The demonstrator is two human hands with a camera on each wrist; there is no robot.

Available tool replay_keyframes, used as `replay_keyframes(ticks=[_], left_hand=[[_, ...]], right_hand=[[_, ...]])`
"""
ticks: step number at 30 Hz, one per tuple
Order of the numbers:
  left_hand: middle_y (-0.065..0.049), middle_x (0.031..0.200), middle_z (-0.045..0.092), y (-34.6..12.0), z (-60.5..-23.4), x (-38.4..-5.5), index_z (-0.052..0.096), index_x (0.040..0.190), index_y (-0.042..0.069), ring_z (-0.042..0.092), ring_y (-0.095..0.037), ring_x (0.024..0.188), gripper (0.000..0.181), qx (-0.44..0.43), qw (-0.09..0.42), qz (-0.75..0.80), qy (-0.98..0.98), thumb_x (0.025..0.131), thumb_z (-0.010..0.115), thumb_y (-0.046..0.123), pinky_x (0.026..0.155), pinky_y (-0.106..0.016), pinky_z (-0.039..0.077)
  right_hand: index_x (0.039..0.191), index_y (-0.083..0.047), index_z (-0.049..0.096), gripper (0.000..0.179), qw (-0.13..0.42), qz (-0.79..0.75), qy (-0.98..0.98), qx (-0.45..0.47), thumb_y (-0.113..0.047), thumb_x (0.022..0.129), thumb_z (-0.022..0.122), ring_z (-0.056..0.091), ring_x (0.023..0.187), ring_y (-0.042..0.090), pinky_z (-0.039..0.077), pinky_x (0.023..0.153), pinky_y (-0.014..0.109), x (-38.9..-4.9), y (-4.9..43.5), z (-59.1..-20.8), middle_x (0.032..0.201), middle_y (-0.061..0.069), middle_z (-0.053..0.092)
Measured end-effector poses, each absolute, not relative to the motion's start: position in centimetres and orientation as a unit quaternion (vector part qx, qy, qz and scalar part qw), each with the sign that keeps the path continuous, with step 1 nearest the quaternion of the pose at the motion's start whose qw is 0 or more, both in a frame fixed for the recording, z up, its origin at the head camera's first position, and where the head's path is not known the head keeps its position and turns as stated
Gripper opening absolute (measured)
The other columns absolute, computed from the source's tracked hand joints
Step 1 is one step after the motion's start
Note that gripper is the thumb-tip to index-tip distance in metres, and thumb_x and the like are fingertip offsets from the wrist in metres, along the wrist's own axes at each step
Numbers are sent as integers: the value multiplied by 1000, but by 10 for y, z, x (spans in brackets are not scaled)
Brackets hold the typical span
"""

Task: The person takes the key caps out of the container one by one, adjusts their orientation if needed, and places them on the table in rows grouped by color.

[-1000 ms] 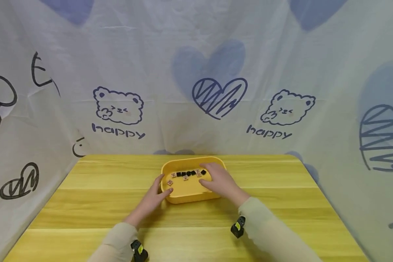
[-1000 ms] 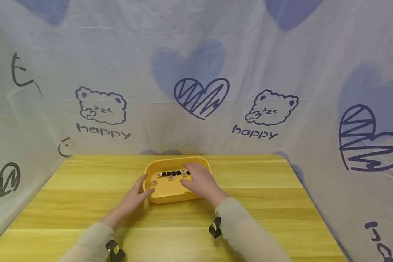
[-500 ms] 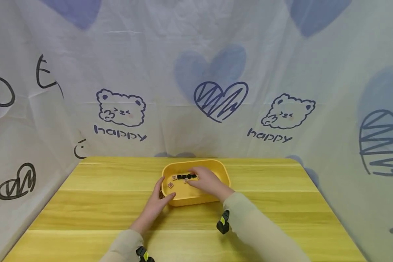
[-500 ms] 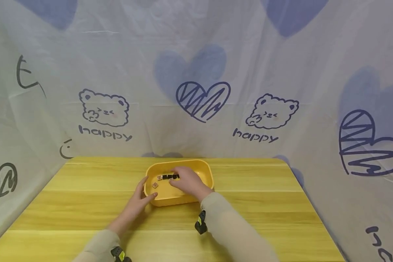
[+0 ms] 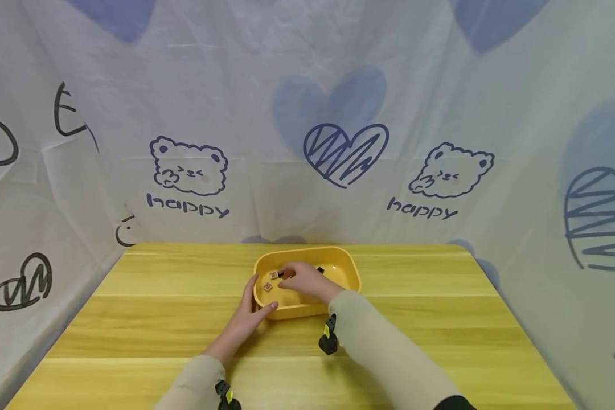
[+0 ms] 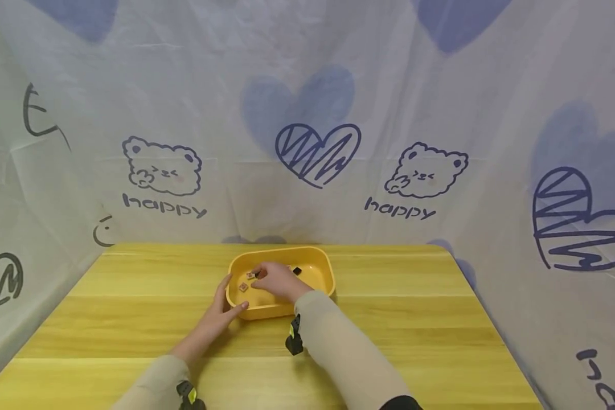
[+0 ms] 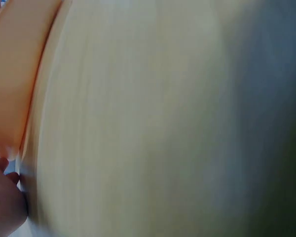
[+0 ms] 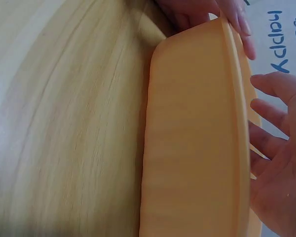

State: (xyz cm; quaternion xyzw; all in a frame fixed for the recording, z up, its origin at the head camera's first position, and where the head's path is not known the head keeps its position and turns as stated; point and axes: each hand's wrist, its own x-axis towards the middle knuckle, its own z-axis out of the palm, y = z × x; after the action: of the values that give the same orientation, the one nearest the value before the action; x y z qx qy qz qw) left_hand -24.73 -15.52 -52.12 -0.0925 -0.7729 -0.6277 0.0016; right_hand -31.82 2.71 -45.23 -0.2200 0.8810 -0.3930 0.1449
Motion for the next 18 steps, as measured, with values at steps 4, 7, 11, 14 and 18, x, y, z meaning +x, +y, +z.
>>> replay_keyframes(ticks=[4, 7, 11, 14, 18], left_hand=[[-27, 159, 5, -156, -520, -250, -1, 156, 9, 11, -38, 145, 92, -92, -19, -617, -782, 95, 66, 21, 116, -49, 13], [-29, 158, 4, -156, -518, -252, -4, 156, 8, 10, -38, 145, 91, -95, -32, -608, -787, 96, 64, 18, 116, -49, 12], [-28, 158, 0, -159, -514, -249, -6, 156, 11, 6, -38, 145, 92, -88, -54, -597, -795, 97, 63, 22, 116, -51, 11], [-28, 158, -2, -161, -512, -249, -7, 156, 12, 4, -38, 145, 93, -93, -68, -600, -791, 96, 64, 20, 116, -50, 12], [-28, 158, -3, -164, -513, -251, -9, 156, 13, 3, -37, 146, 96, -103, -82, -615, -777, 94, 65, 15, 116, -50, 11]], right_hand=[[129, -2, 61, 41, 163, -404, 871, -229, -18, 92, 69, 58, 106, 23, 47, 92, 42, -323, 21, -458, 118, 12, 63], [130, -3, 61, 42, 177, -410, 864, -231, -15, 90, 69, 57, 110, 24, 47, 95, 41, -324, 16, -462, 121, 11, 63], [131, -4, 60, 43, 194, -418, 858, -225, -12, 90, 70, 55, 118, 26, 44, 100, 42, -323, 9, -463, 126, 11, 61], [132, -5, 60, 44, 202, -416, 858, -225, -9, 89, 69, 53, 121, 28, 43, 101, 43, -322, 5, -461, 130, 13, 59], [134, -6, 59, 49, 211, -395, 862, -235, -2, 86, 69, 52, 122, 28, 45, 98, 38, -321, 2, -460, 132, 15, 57]])
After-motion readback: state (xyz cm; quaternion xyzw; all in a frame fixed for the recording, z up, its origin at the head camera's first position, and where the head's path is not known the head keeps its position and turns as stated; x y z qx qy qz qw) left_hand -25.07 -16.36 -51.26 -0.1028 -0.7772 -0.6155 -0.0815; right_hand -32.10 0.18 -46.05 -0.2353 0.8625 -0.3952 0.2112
